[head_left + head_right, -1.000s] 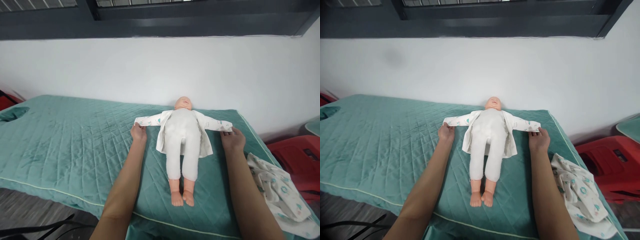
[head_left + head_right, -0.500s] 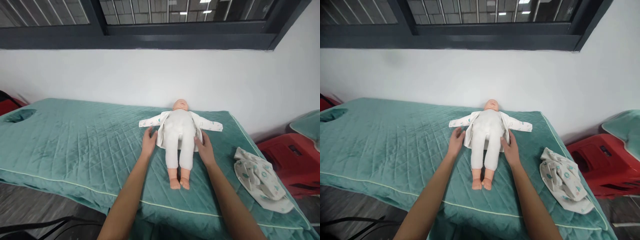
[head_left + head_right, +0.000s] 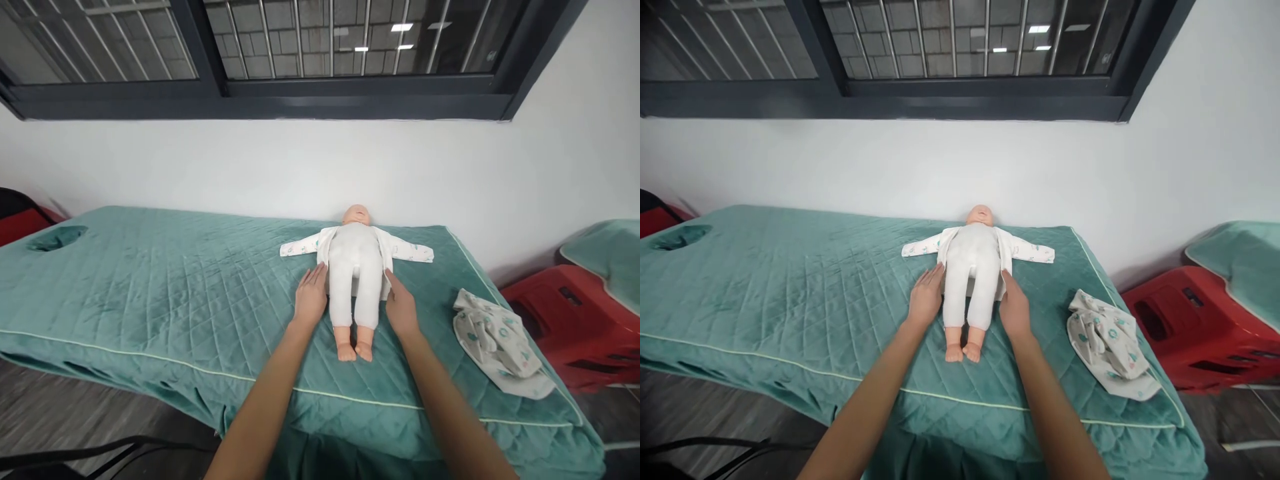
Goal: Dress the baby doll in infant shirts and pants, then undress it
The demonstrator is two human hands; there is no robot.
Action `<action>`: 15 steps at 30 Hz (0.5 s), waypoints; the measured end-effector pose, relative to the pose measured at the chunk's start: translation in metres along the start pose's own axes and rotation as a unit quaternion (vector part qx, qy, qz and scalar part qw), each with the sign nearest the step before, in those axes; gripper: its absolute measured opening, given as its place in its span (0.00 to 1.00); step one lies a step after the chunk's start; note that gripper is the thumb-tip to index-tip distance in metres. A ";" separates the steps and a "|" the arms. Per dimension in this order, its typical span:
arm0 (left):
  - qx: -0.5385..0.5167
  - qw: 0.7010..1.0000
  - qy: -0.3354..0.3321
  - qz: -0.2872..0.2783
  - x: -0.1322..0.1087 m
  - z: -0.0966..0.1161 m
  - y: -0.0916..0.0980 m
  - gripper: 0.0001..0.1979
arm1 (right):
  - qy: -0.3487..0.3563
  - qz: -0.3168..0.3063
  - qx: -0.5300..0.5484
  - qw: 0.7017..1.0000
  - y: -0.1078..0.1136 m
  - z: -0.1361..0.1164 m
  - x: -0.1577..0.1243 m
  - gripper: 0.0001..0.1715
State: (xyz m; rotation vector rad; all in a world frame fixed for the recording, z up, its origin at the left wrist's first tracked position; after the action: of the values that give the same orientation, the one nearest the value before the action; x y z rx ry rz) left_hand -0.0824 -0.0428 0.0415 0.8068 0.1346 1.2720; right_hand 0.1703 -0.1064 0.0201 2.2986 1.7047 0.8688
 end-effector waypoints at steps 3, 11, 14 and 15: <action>-0.026 0.999 0.018 -0.007 -0.007 -0.003 -0.003 0.23 | 0.010 -0.023 -0.022 0.999 -0.006 -0.005 -0.012 0.30; -0.112 0.993 0.012 0.026 -0.045 -0.007 0.025 0.18 | 0.067 -0.102 -0.222 0.967 0.060 -0.026 -0.065 0.29; -0.092 0.996 0.006 0.012 -0.061 -0.006 0.042 0.16 | 0.037 -0.094 -0.378 0.920 0.126 -0.010 -0.082 0.29; -0.097 0.995 0.010 0.013 -0.066 -0.006 0.048 0.16 | 0.008 -0.092 -0.420 0.903 0.147 0.001 -0.086 0.31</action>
State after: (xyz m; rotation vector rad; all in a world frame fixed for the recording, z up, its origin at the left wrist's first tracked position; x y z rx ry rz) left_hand -0.1451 -0.0954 0.0445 0.6306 0.0154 1.2955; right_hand 0.2762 -0.2357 0.0541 1.5237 1.1624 1.2576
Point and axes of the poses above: each hand's wrist, its own x-axis towards the middle knuckle, its own y-axis out of the back of the hand, z = x × y, the point moved 8 cm from there along x, towards the middle knuckle, and after that the axes turned 11 degrees about -z, right-handed, at the moved point
